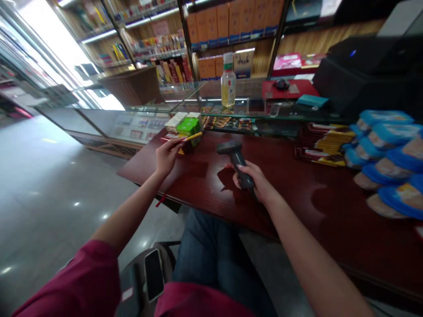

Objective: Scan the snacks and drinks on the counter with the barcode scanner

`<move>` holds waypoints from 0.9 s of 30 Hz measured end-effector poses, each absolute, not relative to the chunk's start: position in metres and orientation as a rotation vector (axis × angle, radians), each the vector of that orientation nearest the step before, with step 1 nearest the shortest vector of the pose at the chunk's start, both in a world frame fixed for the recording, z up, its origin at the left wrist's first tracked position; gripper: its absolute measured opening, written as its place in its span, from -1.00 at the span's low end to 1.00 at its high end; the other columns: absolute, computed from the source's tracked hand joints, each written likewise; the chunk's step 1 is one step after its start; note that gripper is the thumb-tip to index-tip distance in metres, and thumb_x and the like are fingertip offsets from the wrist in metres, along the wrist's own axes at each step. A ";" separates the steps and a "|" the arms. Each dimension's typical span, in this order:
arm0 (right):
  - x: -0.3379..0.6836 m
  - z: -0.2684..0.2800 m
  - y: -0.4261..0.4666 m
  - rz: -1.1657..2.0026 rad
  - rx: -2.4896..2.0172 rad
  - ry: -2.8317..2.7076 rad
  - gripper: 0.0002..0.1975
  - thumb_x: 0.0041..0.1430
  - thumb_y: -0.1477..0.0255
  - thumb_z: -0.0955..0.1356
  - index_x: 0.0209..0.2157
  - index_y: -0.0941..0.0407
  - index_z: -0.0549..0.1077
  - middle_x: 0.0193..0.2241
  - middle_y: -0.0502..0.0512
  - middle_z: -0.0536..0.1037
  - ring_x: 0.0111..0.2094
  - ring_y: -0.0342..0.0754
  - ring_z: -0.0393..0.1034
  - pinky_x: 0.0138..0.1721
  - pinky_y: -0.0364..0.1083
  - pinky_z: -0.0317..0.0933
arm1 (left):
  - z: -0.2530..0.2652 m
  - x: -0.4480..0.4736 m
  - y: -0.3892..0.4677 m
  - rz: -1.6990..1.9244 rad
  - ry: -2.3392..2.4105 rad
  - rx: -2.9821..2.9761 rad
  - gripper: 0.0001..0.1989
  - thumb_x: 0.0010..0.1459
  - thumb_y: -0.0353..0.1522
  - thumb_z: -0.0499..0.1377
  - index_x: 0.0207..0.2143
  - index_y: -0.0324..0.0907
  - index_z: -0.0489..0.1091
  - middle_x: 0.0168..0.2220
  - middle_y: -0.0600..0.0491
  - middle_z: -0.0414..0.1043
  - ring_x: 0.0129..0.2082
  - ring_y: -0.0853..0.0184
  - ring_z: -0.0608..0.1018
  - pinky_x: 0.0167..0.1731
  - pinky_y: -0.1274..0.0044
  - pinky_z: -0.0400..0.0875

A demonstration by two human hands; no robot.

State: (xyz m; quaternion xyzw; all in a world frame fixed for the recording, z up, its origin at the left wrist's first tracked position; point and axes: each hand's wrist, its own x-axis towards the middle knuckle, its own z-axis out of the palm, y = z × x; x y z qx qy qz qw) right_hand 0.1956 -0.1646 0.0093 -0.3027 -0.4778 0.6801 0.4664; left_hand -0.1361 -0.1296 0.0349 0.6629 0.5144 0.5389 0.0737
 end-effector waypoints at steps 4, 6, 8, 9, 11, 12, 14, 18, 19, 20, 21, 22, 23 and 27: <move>0.144 0.009 -0.155 1.743 -0.679 -1.157 -0.62 0.10 0.20 0.51 -0.10 0.12 0.62 -0.03 0.27 0.73 -0.62 -0.17 0.35 -0.68 -0.14 0.16 | 0.036 -0.197 -0.124 1.556 1.578 2.105 -0.75 0.35 -0.35 0.24 0.00 -0.11 0.64 0.06 -0.04 0.69 0.12 0.21 0.67 0.21 0.37 0.51; 0.126 0.007 -0.152 1.760 -0.670 -1.157 -0.63 0.11 0.22 0.51 -0.10 0.13 0.61 0.00 0.27 0.72 -0.61 -0.17 0.37 -0.67 -0.15 0.17 | 0.037 -0.219 -0.118 1.455 1.572 2.217 -0.74 0.34 -0.38 0.21 -0.02 -0.11 0.65 0.09 -0.04 0.67 0.19 0.22 0.63 0.25 0.35 0.48; 0.115 0.005 -0.151 1.761 -0.684 -1.172 -0.63 0.11 0.23 0.51 -0.11 0.14 0.61 0.01 0.28 0.72 -0.60 -0.18 0.38 -0.66 -0.15 0.19 | 0.039 -0.235 -0.111 1.347 1.657 2.276 -0.71 0.33 -0.42 0.17 -0.02 -0.09 0.66 0.12 -0.03 0.66 0.24 0.22 0.60 0.28 0.33 0.46; 0.113 0.005 -0.150 1.761 -0.696 -1.183 -0.62 0.10 0.23 0.52 -0.11 0.15 0.61 0.01 0.29 0.72 -0.60 -0.18 0.39 -0.66 -0.15 0.19 | 0.040 -0.241 -0.107 1.299 1.707 2.288 -0.69 0.33 -0.43 0.16 -0.01 -0.07 0.66 0.14 -0.01 0.65 0.25 0.22 0.59 0.28 0.32 0.46; 0.112 0.003 -0.148 1.759 -0.721 -1.197 -0.61 0.09 0.23 0.53 -0.10 0.15 0.61 0.02 0.30 0.71 -0.60 -0.18 0.39 -0.66 -0.15 0.19 | 0.041 -0.250 -0.098 1.212 1.755 2.318 -0.65 0.31 -0.44 0.14 0.02 -0.06 0.65 0.19 0.01 0.62 0.29 0.21 0.56 0.30 0.30 0.44; 0.113 0.002 -0.147 1.757 -0.728 -1.197 -0.60 0.08 0.22 0.53 -0.10 0.15 0.61 0.03 0.30 0.71 -0.60 -0.18 0.39 -0.66 -0.15 0.19 | 0.041 -0.254 -0.093 1.174 1.754 2.339 -0.62 0.29 -0.46 0.14 0.04 -0.06 0.65 0.21 0.02 0.60 0.32 0.20 0.53 0.32 0.28 0.42; 0.115 0.000 -0.146 1.749 -0.731 -1.181 -0.60 0.08 0.21 0.53 -0.10 0.14 0.61 0.03 0.30 0.71 -0.60 -0.18 0.38 -0.66 -0.15 0.18 | 0.040 -0.258 -0.083 1.120 1.745 2.371 -0.58 0.26 -0.48 0.12 0.06 -0.06 0.64 0.22 0.02 0.59 0.35 0.18 0.50 0.36 0.24 0.38; 0.118 -0.002 -0.146 1.717 -0.732 -1.113 -0.61 0.07 0.18 0.53 -0.13 0.13 0.61 0.01 0.27 0.72 -0.61 -0.20 0.34 -0.67 -0.15 0.16 | 0.036 -0.259 -0.075 1.093 1.772 2.361 -0.53 0.21 -0.50 0.11 0.09 -0.09 0.61 0.23 -0.02 0.58 0.36 0.17 0.48 0.37 0.21 0.34; 0.120 -0.001 -0.147 1.699 -0.738 -1.098 -0.61 0.07 0.18 0.53 -0.14 0.13 0.61 0.01 0.27 0.72 -0.61 -0.20 0.34 -0.66 -0.14 0.17 | 0.036 -0.257 -0.076 1.110 1.789 2.355 -0.51 0.19 -0.50 0.11 0.11 -0.09 0.60 0.25 -0.02 0.57 0.37 0.17 0.47 0.38 0.20 0.33; 0.124 -0.001 -0.148 1.675 -0.748 -1.088 -0.62 0.06 0.18 0.52 -0.16 0.13 0.60 0.01 0.26 0.72 -0.61 -0.20 0.34 -0.66 -0.14 0.17 | 0.036 -0.252 -0.078 1.139 1.814 2.348 -0.48 0.17 -0.51 0.11 0.15 -0.08 0.57 0.27 -0.02 0.55 0.38 0.16 0.46 0.39 0.18 0.31; 0.130 0.000 -0.148 1.647 -0.761 -1.085 -0.63 0.06 0.18 0.52 -0.17 0.12 0.59 0.01 0.26 0.72 -0.61 -0.20 0.35 -0.66 -0.14 0.18 | 0.036 -0.245 -0.082 1.180 1.846 2.339 -0.43 0.15 -0.53 0.11 0.18 -0.07 0.54 0.30 -0.02 0.52 0.40 0.16 0.43 0.39 0.16 0.29; 0.138 0.001 -0.148 1.614 -0.777 -1.087 -0.64 0.06 0.18 0.52 -0.18 0.11 0.58 0.01 0.25 0.72 -0.61 -0.20 0.36 -0.66 -0.14 0.18 | 0.036 -0.236 -0.086 1.230 1.876 2.331 -0.39 0.13 -0.54 0.11 0.22 -0.05 0.51 0.33 -0.01 0.48 0.41 0.15 0.41 0.40 0.14 0.27; 0.148 0.001 -0.148 1.576 -0.795 -1.089 -0.65 0.07 0.18 0.52 -0.18 0.10 0.57 0.02 0.24 0.72 -0.62 -0.20 0.36 -0.66 -0.14 0.18 | 0.036 -0.225 -0.091 1.280 1.896 2.327 -0.36 0.12 -0.55 0.10 0.24 -0.04 0.48 0.35 -0.01 0.46 0.41 0.14 0.40 0.39 0.14 0.26; 0.210 0.001 -0.146 1.379 -0.864 -1.047 -0.68 0.06 0.20 0.51 -0.21 0.07 0.53 -0.02 0.18 0.74 -0.66 -0.23 0.34 -0.68 -0.15 0.17 | 0.035 -0.151 -0.103 1.375 1.787 2.396 -0.43 0.17 -0.55 0.06 0.19 -0.03 0.48 0.27 -0.02 0.51 0.34 0.15 0.46 0.36 0.21 0.29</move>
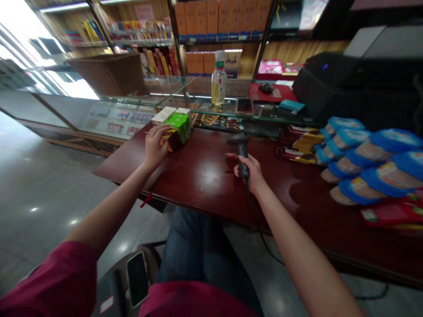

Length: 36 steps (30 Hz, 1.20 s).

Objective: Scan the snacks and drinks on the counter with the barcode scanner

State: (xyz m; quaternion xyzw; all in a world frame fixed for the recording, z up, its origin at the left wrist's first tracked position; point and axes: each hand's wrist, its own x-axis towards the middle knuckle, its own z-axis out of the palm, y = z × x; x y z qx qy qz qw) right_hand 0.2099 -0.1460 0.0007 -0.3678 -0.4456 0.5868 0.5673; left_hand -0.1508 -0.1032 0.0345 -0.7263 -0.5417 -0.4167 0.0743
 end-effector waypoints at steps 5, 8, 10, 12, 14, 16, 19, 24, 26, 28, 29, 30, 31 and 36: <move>0.303 -0.003 -0.153 1.098 -0.961 -0.948 -0.67 0.00 0.22 0.53 -0.24 0.07 0.50 -0.15 0.12 0.76 -0.68 -0.21 0.36 -0.69 -0.16 0.19 | 0.016 -0.020 -0.091 -1.195 -1.366 -2.595 -0.45 0.17 -0.58 0.05 0.16 -0.10 0.49 0.17 -0.06 0.57 0.24 0.13 0.52 0.31 0.25 0.36; 0.348 -0.006 -0.162 0.975 -0.994 -0.897 -0.67 -0.02 0.24 0.53 -0.23 0.05 0.50 -0.20 0.06 0.76 -0.69 -0.21 0.35 -0.71 -0.16 0.19 | 0.001 0.065 -0.077 -1.089 -1.231 -2.841 -0.50 0.26 -0.54 0.10 0.22 -0.15 0.45 0.23 -0.11 0.52 0.26 0.12 0.50 0.33 0.26 0.37; 0.369 -0.009 -0.168 0.925 -0.994 -0.850 -0.68 -0.01 0.24 0.52 -0.21 0.04 0.50 -0.23 0.03 0.75 -0.69 -0.21 0.34 -0.70 -0.16 0.18 | -0.007 0.119 -0.069 -0.971 -1.158 -2.951 -0.51 0.29 -0.52 0.16 0.26 -0.21 0.42 0.28 -0.17 0.48 0.30 0.10 0.48 0.36 0.26 0.35; 0.381 -0.011 -0.170 0.902 -0.975 -0.805 -0.68 0.01 0.24 0.51 -0.21 0.03 0.49 -0.22 0.03 0.74 -0.69 -0.22 0.34 -0.70 -0.16 0.17 | -0.012 0.167 -0.063 -0.855 -1.121 -2.996 -0.46 0.27 -0.55 0.21 0.29 -0.26 0.39 0.33 -0.23 0.43 0.35 0.08 0.45 0.38 0.27 0.33; 0.386 -0.013 -0.169 0.890 -0.953 -0.769 -0.69 0.03 0.23 0.51 -0.21 0.03 0.48 -0.23 0.02 0.73 -0.68 -0.22 0.34 -0.69 -0.17 0.16 | -0.015 0.209 -0.056 -0.795 -1.088 -3.006 -0.42 0.26 -0.57 0.23 0.33 -0.29 0.36 0.36 -0.26 0.39 0.37 0.06 0.43 0.39 0.28 0.32; 0.387 -0.014 -0.166 0.883 -0.949 -0.757 -0.68 0.03 0.20 0.50 -0.21 0.02 0.46 -0.25 0.00 0.72 -0.67 -0.22 0.33 -0.69 -0.17 0.15 | -0.016 0.240 -0.048 -0.790 -1.053 -2.998 -0.44 0.32 -0.57 0.18 0.36 -0.29 0.35 0.37 -0.27 0.38 0.38 0.07 0.44 0.38 0.28 0.33; 0.385 -0.016 -0.160 0.888 -0.952 -0.792 -0.64 0.03 0.17 0.50 -0.20 0.03 0.45 -0.26 0.01 0.72 -0.69 -0.23 0.31 -0.70 -0.17 0.15 | -0.019 0.266 -0.038 -0.778 -1.006 -3.007 -0.55 0.42 -0.52 0.10 0.31 -0.26 0.42 0.34 -0.23 0.44 0.34 0.10 0.49 0.35 0.28 0.38; 0.384 -0.016 -0.161 0.888 -0.935 -0.857 -0.61 0.08 0.13 0.51 -0.16 0.01 0.44 -0.24 0.01 0.71 -0.68 -0.23 0.31 -0.68 -0.16 0.16 | -0.022 0.256 -0.037 -0.978 -1.038 -3.043 -0.65 0.43 -0.45 0.18 0.20 -0.16 0.55 0.25 -0.10 0.56 0.27 0.16 0.56 0.33 0.33 0.39; 0.383 -0.013 -0.166 0.898 -0.909 -0.887 -0.62 0.11 0.11 0.50 -0.16 0.02 0.44 -0.20 0.03 0.70 -0.66 -0.23 0.32 -0.67 -0.16 0.16 | -0.020 0.238 -0.042 -1.169 -1.172 -2.990 -0.69 0.45 -0.41 0.18 0.15 -0.12 0.59 0.16 -0.05 0.64 0.17 0.19 0.63 0.26 0.36 0.45; 0.381 -0.008 -0.173 0.947 -0.865 -0.927 -0.65 0.14 0.10 0.48 -0.18 0.03 0.45 -0.18 0.06 0.70 -0.66 -0.24 0.31 -0.68 -0.15 0.15 | -0.018 0.214 -0.045 -1.383 -1.348 -2.889 -0.72 0.45 -0.38 0.18 0.10 -0.11 0.63 0.08 -0.03 0.68 0.09 0.20 0.67 0.19 0.39 0.49; 0.378 -0.006 -0.176 0.990 -0.844 -0.951 -0.66 0.15 0.11 0.47 -0.19 0.04 0.46 -0.18 0.07 0.69 -0.66 -0.24 0.31 -0.68 -0.16 0.14 | -0.017 0.201 -0.045 -1.487 -1.447 -2.832 -0.74 0.45 -0.36 0.19 0.07 -0.12 0.64 0.05 -0.03 0.69 0.05 0.20 0.68 0.15 0.41 0.52; 0.376 -0.004 -0.180 1.039 -0.825 -0.977 -0.67 0.16 0.13 0.47 -0.17 0.05 0.47 -0.18 0.07 0.70 -0.66 -0.24 0.30 -0.69 -0.16 0.12 | -0.016 0.189 -0.046 -1.580 -1.553 -2.787 -0.75 0.45 -0.34 0.20 0.04 -0.15 0.66 0.03 -0.04 0.70 0.01 0.21 0.70 0.10 0.42 0.55; 0.373 -0.002 -0.183 1.093 -0.810 -1.005 -0.67 0.16 0.14 0.47 -0.15 0.05 0.49 -0.18 0.08 0.70 -0.66 -0.23 0.30 -0.70 -0.16 0.11 | -0.017 0.177 -0.045 -1.660 -1.665 -2.763 -0.75 0.44 -0.32 0.21 0.02 -0.17 0.66 0.00 -0.05 0.71 -0.04 0.21 0.71 0.04 0.44 0.59; 0.362 0.001 -0.190 1.298 -0.807 -1.129 -0.57 0.15 0.20 0.47 0.00 0.10 0.53 -0.16 0.14 0.71 -0.67 -0.22 0.28 -0.75 -0.16 0.06 | -0.023 0.142 -0.044 -1.855 -2.051 -2.860 -0.68 0.41 -0.22 0.25 0.00 -0.24 0.67 -0.14 -0.04 0.72 -0.25 0.27 0.70 -0.29 0.51 0.64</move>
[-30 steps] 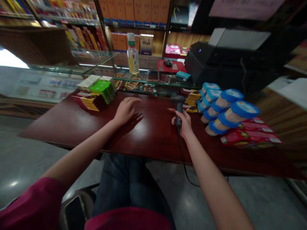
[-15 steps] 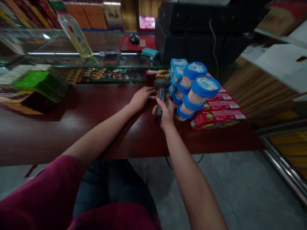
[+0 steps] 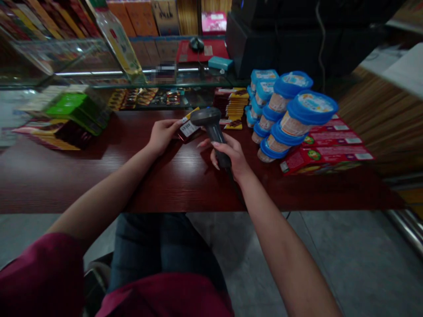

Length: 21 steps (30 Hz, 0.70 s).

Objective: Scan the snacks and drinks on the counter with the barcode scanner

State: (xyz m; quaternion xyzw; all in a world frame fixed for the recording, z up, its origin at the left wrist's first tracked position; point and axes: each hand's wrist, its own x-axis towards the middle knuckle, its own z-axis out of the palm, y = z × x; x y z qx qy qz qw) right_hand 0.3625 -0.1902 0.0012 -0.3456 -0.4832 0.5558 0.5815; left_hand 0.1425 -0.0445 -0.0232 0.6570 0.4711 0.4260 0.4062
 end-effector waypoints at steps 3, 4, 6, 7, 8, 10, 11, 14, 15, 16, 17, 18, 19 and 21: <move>0.360 0.000 -0.189 1.337 -0.834 -1.141 -0.61 0.14 0.23 0.49 -0.03 0.11 0.55 -0.22 0.12 0.71 -0.69 -0.22 0.29 -0.77 -0.16 0.04 | -0.026 0.143 -0.045 1.075 1.218 1.605 -0.70 0.37 -0.23 0.27 -0.03 -0.24 0.68 -0.21 -0.01 0.70 -0.32 0.32 0.68 -0.36 0.56 0.62; 0.360 0.000 -0.188 1.346 -0.842 -1.145 -0.61 0.14 0.24 0.49 -0.03 0.11 0.55 -0.24 0.11 0.70 -0.69 -0.22 0.29 -0.77 -0.17 0.04 | -0.026 0.145 -0.044 1.078 1.230 1.594 -0.72 0.37 -0.26 0.26 -0.05 -0.24 0.68 -0.23 -0.01 0.70 -0.35 0.34 0.67 -0.38 0.57 0.60; 0.360 -0.001 -0.188 1.367 -0.855 -1.158 -0.60 0.16 0.25 0.49 0.00 0.12 0.56 -0.25 0.11 0.70 -0.69 -0.22 0.30 -0.78 -0.17 0.04 | -0.026 0.147 -0.044 1.079 1.241 1.588 -0.74 0.38 -0.32 0.21 -0.13 -0.26 0.68 -0.29 -0.01 0.68 -0.40 0.35 0.65 -0.43 0.59 0.57; 0.360 -0.001 -0.188 1.374 -0.860 -1.164 -0.58 0.16 0.26 0.49 0.03 0.12 0.56 -0.24 0.12 0.70 -0.69 -0.22 0.29 -0.78 -0.17 0.04 | -0.026 0.148 -0.043 1.080 1.241 1.595 -0.74 0.38 -0.34 0.19 -0.18 -0.28 0.68 -0.33 -0.02 0.67 -0.42 0.35 0.64 -0.44 0.60 0.56; 0.360 -0.001 -0.187 1.379 -0.865 -1.169 -0.55 0.17 0.26 0.48 0.07 0.13 0.56 -0.23 0.14 0.71 -0.69 -0.22 0.30 -0.78 -0.17 0.04 | -0.027 0.148 -0.043 1.081 1.237 1.605 -0.73 0.38 -0.35 0.18 -0.22 -0.28 0.68 -0.36 -0.02 0.66 -0.43 0.34 0.64 -0.45 0.60 0.55; 0.360 -0.003 -0.187 1.378 -0.875 -1.170 -0.53 0.17 0.25 0.49 0.08 0.14 0.55 -0.19 0.19 0.72 -0.69 -0.21 0.30 -0.78 -0.17 0.05 | -0.028 0.149 -0.042 1.089 1.216 1.617 -0.73 0.38 -0.34 0.19 -0.23 -0.27 0.69 -0.38 -0.02 0.66 -0.41 0.32 0.65 -0.43 0.59 0.55; 0.361 -0.004 -0.187 1.375 -0.881 -1.168 -0.53 0.16 0.24 0.49 0.06 0.14 0.55 -0.18 0.21 0.72 -0.69 -0.20 0.31 -0.78 -0.16 0.06 | -0.029 0.149 -0.041 1.093 1.201 1.618 -0.74 0.37 -0.33 0.21 -0.20 -0.26 0.69 -0.35 -0.02 0.67 -0.39 0.31 0.66 -0.42 0.59 0.55; 0.361 -0.006 -0.188 1.359 -0.906 -1.159 -0.59 0.14 0.20 0.48 -0.04 0.14 0.55 -0.14 0.25 0.73 -0.70 -0.18 0.31 -0.77 -0.14 0.07 | -0.030 0.148 -0.042 1.112 1.150 1.604 -0.74 0.36 -0.29 0.26 -0.08 -0.24 0.69 -0.23 -0.03 0.72 -0.30 0.28 0.69 -0.34 0.57 0.56; 0.361 -0.006 -0.189 1.345 -0.916 -1.149 -0.60 0.13 0.19 0.47 -0.07 0.13 0.55 -0.13 0.26 0.74 -0.70 -0.18 0.30 -0.77 -0.14 0.07 | -0.029 0.146 -0.043 1.118 1.132 1.588 -0.74 0.37 -0.30 0.25 -0.04 -0.24 0.68 -0.18 -0.04 0.73 -0.26 0.27 0.71 -0.31 0.57 0.57; 0.360 -0.005 -0.191 1.331 -0.925 -1.135 -0.61 0.12 0.18 0.47 -0.08 0.13 0.55 -0.12 0.27 0.74 -0.70 -0.18 0.29 -0.76 -0.13 0.06 | -0.026 0.142 -0.046 1.119 1.119 1.570 -0.73 0.38 -0.32 0.24 -0.01 -0.25 0.66 -0.14 -0.05 0.73 -0.22 0.26 0.72 -0.28 0.56 0.58; 0.359 -0.003 -0.192 1.318 -0.935 -1.117 -0.61 0.11 0.18 0.46 -0.09 0.12 0.54 -0.11 0.27 0.73 -0.69 -0.18 0.28 -0.75 -0.13 0.06 | -0.023 0.137 -0.049 1.116 1.116 1.562 -0.73 0.38 -0.35 0.24 0.01 -0.25 0.65 -0.11 -0.06 0.73 -0.20 0.25 0.72 -0.25 0.55 0.59; 0.356 -0.001 -0.194 1.305 -0.941 -1.094 -0.61 0.10 0.18 0.46 -0.10 0.11 0.54 -0.11 0.26 0.73 -0.69 -0.18 0.27 -0.75 -0.12 0.05 | -0.020 0.129 -0.054 1.107 1.128 1.582 -0.74 0.37 -0.38 0.24 0.02 -0.25 0.64 -0.10 -0.07 0.73 -0.17 0.24 0.73 -0.22 0.53 0.59; 0.353 0.002 -0.196 1.297 -0.943 -1.069 -0.61 0.10 0.18 0.46 -0.10 0.10 0.54 -0.11 0.25 0.73 -0.69 -0.19 0.27 -0.74 -0.12 0.05 | -0.015 0.118 -0.059 1.097 1.155 1.633 -0.75 0.34 -0.40 0.27 0.01 -0.24 0.64 -0.09 -0.08 0.73 -0.15 0.23 0.73 -0.18 0.52 0.60; 0.341 0.007 -0.198 1.302 -0.932 -1.025 -0.61 0.10 0.19 0.45 -0.09 0.09 0.54 -0.11 0.22 0.73 -0.68 -0.19 0.25 -0.71 -0.11 0.05 | -0.006 0.089 -0.072 1.082 1.233 1.805 -0.80 0.29 -0.44 0.32 -0.05 -0.20 0.67 -0.10 -0.06 0.74 -0.13 0.22 0.74 -0.11 0.50 0.58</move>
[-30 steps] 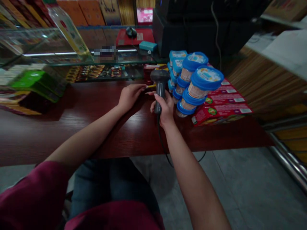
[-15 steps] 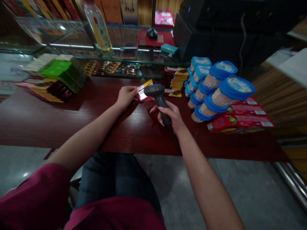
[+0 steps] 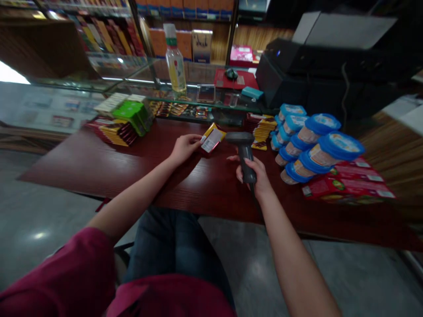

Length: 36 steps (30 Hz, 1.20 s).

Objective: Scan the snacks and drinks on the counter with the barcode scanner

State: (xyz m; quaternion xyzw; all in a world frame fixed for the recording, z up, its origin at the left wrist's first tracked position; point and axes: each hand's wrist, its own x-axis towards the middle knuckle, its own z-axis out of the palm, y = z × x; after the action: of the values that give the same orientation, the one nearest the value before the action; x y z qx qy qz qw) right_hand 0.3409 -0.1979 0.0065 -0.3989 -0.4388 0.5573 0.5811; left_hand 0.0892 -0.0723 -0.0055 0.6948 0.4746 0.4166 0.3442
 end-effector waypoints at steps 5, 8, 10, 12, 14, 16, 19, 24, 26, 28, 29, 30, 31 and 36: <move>0.282 0.013 -0.189 1.395 -0.843 -0.987 -0.62 0.10 0.18 0.45 -0.10 0.08 0.53 -0.11 0.19 0.73 -0.67 -0.20 0.23 -0.69 -0.11 0.06 | 0.024 -0.011 -0.107 1.218 1.420 2.100 -0.79 0.30 -0.47 0.29 -0.06 -0.11 0.66 -0.11 0.03 0.74 -0.11 0.26 0.73 -0.07 0.52 0.55; 0.235 0.013 -0.175 1.497 -0.779 -1.022 -0.65 0.09 0.18 0.46 -0.14 0.09 0.53 -0.10 0.20 0.73 -0.68 -0.21 0.23 -0.69 -0.12 0.05 | 0.045 -0.078 -0.122 1.344 1.622 2.197 -0.79 0.37 -0.42 0.24 -0.02 -0.08 0.63 -0.07 0.02 0.72 -0.07 0.25 0.72 -0.03 0.50 0.54; 0.205 0.012 -0.165 1.544 -0.750 -1.056 -0.65 0.09 0.19 0.46 -0.14 0.10 0.54 -0.11 0.20 0.73 -0.68 -0.22 0.25 -0.70 -0.13 0.06 | 0.057 -0.121 -0.128 1.410 1.780 2.233 -0.79 0.39 -0.37 0.23 -0.01 -0.06 0.63 -0.02 0.01 0.71 -0.01 0.22 0.71 0.03 0.46 0.53; 0.179 0.009 -0.157 1.573 -0.733 -1.085 -0.64 0.09 0.19 0.47 -0.14 0.11 0.54 -0.13 0.20 0.74 -0.68 -0.21 0.27 -0.70 -0.14 0.06 | 0.062 -0.158 -0.131 1.440 1.880 2.257 -0.79 0.41 -0.33 0.22 0.01 -0.03 0.63 0.02 0.01 0.70 0.06 0.19 0.69 0.11 0.42 0.51; 0.159 0.006 -0.152 1.610 -0.719 -1.114 -0.63 0.10 0.19 0.47 -0.14 0.12 0.55 -0.14 0.21 0.74 -0.68 -0.20 0.29 -0.71 -0.14 0.07 | 0.062 -0.188 -0.130 1.406 1.909 2.279 -0.77 0.43 -0.33 0.19 0.03 0.02 0.62 0.08 0.05 0.68 0.12 0.20 0.67 0.16 0.40 0.50; 0.147 0.004 -0.150 1.643 -0.716 -1.150 -0.64 0.09 0.19 0.49 -0.16 0.14 0.55 -0.12 0.23 0.74 -0.67 -0.19 0.32 -0.70 -0.14 0.11 | 0.056 -0.209 -0.125 1.337 1.910 2.304 -0.74 0.43 -0.36 0.18 0.05 0.06 0.61 0.15 0.08 0.65 0.20 0.21 0.63 0.21 0.38 0.49; 0.141 0.005 -0.151 1.661 -0.746 -1.206 -0.64 0.08 0.21 0.52 -0.18 0.15 0.56 -0.11 0.25 0.74 -0.66 -0.18 0.37 -0.68 -0.13 0.19 | 0.043 -0.226 -0.114 1.255 1.910 2.340 -0.69 0.43 -0.40 0.15 0.08 0.05 0.60 0.24 0.06 0.58 0.30 0.22 0.56 0.29 0.33 0.44; 0.146 0.006 -0.152 1.652 -0.772 -1.186 -0.60 0.07 0.18 0.51 -0.13 0.14 0.55 -0.09 0.27 0.74 -0.67 -0.19 0.34 -0.70 -0.14 0.16 | 0.032 -0.231 -0.100 1.191 1.967 2.364 -0.61 0.41 -0.45 0.06 0.13 -0.04 0.57 0.28 0.02 0.54 0.35 0.26 0.52 0.38 0.28 0.34; 0.146 0.006 -0.151 1.644 -0.764 -1.165 -0.59 0.08 0.17 0.50 -0.12 0.14 0.54 -0.09 0.26 0.74 -0.67 -0.21 0.32 -0.70 -0.14 0.15 | 0.032 -0.230 -0.098 1.179 2.001 2.367 -0.55 0.33 -0.52 0.04 0.13 -0.09 0.56 0.29 0.00 0.52 0.36 0.27 0.50 0.41 0.27 0.30; 0.145 0.005 -0.151 1.635 -0.752 -1.139 -0.60 0.08 0.17 0.50 -0.13 0.13 0.54 -0.10 0.25 0.74 -0.67 -0.21 0.30 -0.70 -0.14 0.14 | 0.032 -0.228 -0.097 1.164 2.026 2.367 -0.49 0.23 -0.58 0.04 0.14 -0.11 0.54 0.30 -0.01 0.51 0.38 0.26 0.48 0.43 0.24 0.26; 0.146 0.004 -0.152 1.620 -0.749 -1.123 -0.61 0.08 0.17 0.50 -0.14 0.13 0.53 -0.12 0.24 0.74 -0.67 -0.21 0.30 -0.70 -0.15 0.13 | 0.032 -0.227 -0.098 1.164 2.041 2.360 -0.46 0.19 -0.59 0.05 0.14 -0.09 0.52 0.31 0.00 0.51 0.39 0.25 0.46 0.43 0.21 0.24; 0.147 0.004 -0.152 1.587 -0.751 -1.103 -0.63 0.08 0.17 0.49 -0.17 0.12 0.53 -0.14 0.22 0.74 -0.67 -0.21 0.31 -0.70 -0.15 0.12 | 0.032 -0.224 -0.099 1.174 2.055 2.351 -0.44 0.16 -0.60 0.05 0.14 -0.07 0.51 0.31 0.01 0.50 0.41 0.24 0.44 0.44 0.19 0.23; 0.150 0.004 -0.153 1.533 -0.763 -1.081 -0.66 0.08 0.18 0.50 -0.20 0.11 0.52 -0.16 0.20 0.74 -0.67 -0.21 0.32 -0.70 -0.15 0.13 | 0.032 -0.219 -0.100 1.202 2.067 2.341 -0.42 0.14 -0.60 0.05 0.15 -0.05 0.50 0.33 0.02 0.49 0.43 0.23 0.40 0.44 0.17 0.22; 0.206 0.002 -0.153 1.147 -0.870 -0.993 -0.73 0.09 0.25 0.53 -0.26 0.05 0.47 -0.22 0.09 0.74 -0.65 -0.19 0.37 -0.65 -0.14 0.23 | 0.032 -0.161 -0.114 1.330 1.991 2.410 -0.44 0.18 -0.58 0.05 0.17 -0.04 0.47 0.39 0.00 0.40 0.44 0.18 0.36 0.42 0.22 0.22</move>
State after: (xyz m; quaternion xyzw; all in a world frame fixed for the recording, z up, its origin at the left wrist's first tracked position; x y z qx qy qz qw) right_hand 0.2062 -0.1531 0.0017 -0.3817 -0.4357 0.5030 0.6414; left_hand -0.1610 -0.1142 0.0320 0.7035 0.5813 0.3884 -0.1276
